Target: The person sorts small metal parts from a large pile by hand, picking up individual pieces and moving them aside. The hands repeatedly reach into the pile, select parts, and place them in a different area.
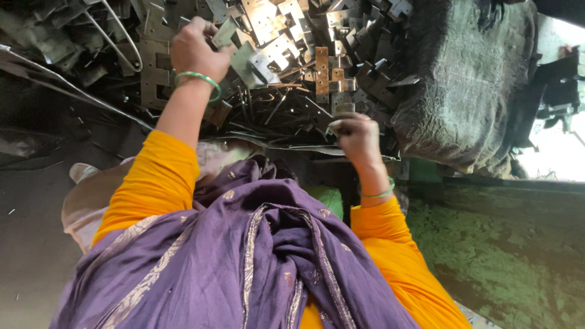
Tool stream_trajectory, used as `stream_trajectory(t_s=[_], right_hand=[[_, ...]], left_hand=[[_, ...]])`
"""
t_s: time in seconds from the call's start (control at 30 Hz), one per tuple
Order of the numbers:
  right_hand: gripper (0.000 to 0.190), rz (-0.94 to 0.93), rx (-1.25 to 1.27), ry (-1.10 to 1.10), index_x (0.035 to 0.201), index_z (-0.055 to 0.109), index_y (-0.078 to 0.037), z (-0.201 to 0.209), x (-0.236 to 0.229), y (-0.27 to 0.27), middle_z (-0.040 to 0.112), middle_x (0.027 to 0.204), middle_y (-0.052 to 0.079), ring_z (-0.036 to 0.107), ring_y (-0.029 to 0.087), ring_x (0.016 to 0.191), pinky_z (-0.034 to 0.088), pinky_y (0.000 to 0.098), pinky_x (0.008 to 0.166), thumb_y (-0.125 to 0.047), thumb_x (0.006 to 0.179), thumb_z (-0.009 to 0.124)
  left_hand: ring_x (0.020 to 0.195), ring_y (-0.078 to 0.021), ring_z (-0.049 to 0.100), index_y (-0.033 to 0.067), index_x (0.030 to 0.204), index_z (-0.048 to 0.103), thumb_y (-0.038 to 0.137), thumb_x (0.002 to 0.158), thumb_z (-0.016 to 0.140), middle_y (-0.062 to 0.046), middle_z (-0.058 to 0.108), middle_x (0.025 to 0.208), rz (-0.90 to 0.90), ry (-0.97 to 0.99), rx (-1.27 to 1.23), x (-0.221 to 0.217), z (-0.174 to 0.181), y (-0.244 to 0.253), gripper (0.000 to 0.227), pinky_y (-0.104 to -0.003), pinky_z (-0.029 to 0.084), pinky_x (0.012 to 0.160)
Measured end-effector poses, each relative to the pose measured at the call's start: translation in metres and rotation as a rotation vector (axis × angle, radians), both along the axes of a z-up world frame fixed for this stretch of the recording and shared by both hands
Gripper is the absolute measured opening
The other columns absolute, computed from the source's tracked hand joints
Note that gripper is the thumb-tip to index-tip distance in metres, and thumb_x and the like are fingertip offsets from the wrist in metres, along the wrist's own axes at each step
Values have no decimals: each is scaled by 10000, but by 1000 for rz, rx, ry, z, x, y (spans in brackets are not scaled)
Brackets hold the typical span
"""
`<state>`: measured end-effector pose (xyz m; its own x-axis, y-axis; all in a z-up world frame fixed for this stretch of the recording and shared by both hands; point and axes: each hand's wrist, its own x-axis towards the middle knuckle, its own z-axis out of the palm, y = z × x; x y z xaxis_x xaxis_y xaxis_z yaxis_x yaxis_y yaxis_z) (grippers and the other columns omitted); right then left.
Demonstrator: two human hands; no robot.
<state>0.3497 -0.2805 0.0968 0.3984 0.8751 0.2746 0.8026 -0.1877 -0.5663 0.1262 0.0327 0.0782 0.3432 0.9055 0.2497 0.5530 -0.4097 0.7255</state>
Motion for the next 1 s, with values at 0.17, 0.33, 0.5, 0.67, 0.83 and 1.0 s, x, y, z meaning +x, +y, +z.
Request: stream_trajectory(t_s=[0.17, 0.33, 0.5, 0.67, 0.83, 1.0], right_hand=[[225, -121, 200, 488, 1002, 794, -31, 35, 33, -16, 776, 1006, 77, 720, 125, 908, 592, 260, 843, 102, 825, 754], [213, -187, 237, 581, 1056, 797, -25, 4, -3, 9, 785, 925, 55, 739, 99, 804, 598, 255, 726, 59, 886, 700], [302, -80, 134, 350, 1106, 774, 0, -22, -12, 29, 727, 934, 92, 644, 171, 788, 543, 310, 709, -94, 834, 864], [596, -212, -70, -367, 1267, 639, 9, -26, 31, 76, 676, 1095, 191, 617, 394, 1025, 509, 468, 877, -334, 841, 874], [700, -268, -263, -452, 1336, 565, 9, -59, 27, 115, 642, 1129, 227, 600, 436, 1068, 490, 487, 896, -302, 777, 848], [553, -281, -198, -200, 1421, 605, -172, -63, 44, 108, 649, 1224, 167, 667, 332, 1126, 560, 419, 953, 3, 897, 602]], left_hand=[[879, -313, 731, 103, 1027, 784, 167, 858, 865, -133, 767, 957, -142, -112, 374, -22, 23, 0, 197, -414, 578, 779], [896, -300, 688, 38, 1021, 702, 87, 964, 752, -118, 696, 982, -166, -143, 520, -47, 25, -10, 91, -402, 549, 810], [917, -232, 600, 35, 1075, 668, 80, 1079, 751, -75, 663, 987, -128, -637, 111, -61, 30, -27, 95, -368, 486, 819], [1043, -236, 692, 137, 1233, 625, 127, 920, 682, -48, 707, 1136, -196, -1756, -793, -71, 45, -24, 319, -460, 622, 957], [975, -182, 697, 107, 1346, 632, 210, 1053, 593, -52, 715, 1175, -443, -1665, -796, -81, 47, -30, 313, -317, 602, 869], [814, -218, 723, 57, 1088, 708, 168, 1061, 653, -131, 752, 960, -482, -200, 322, -50, 24, -78, 127, -352, 602, 725]])
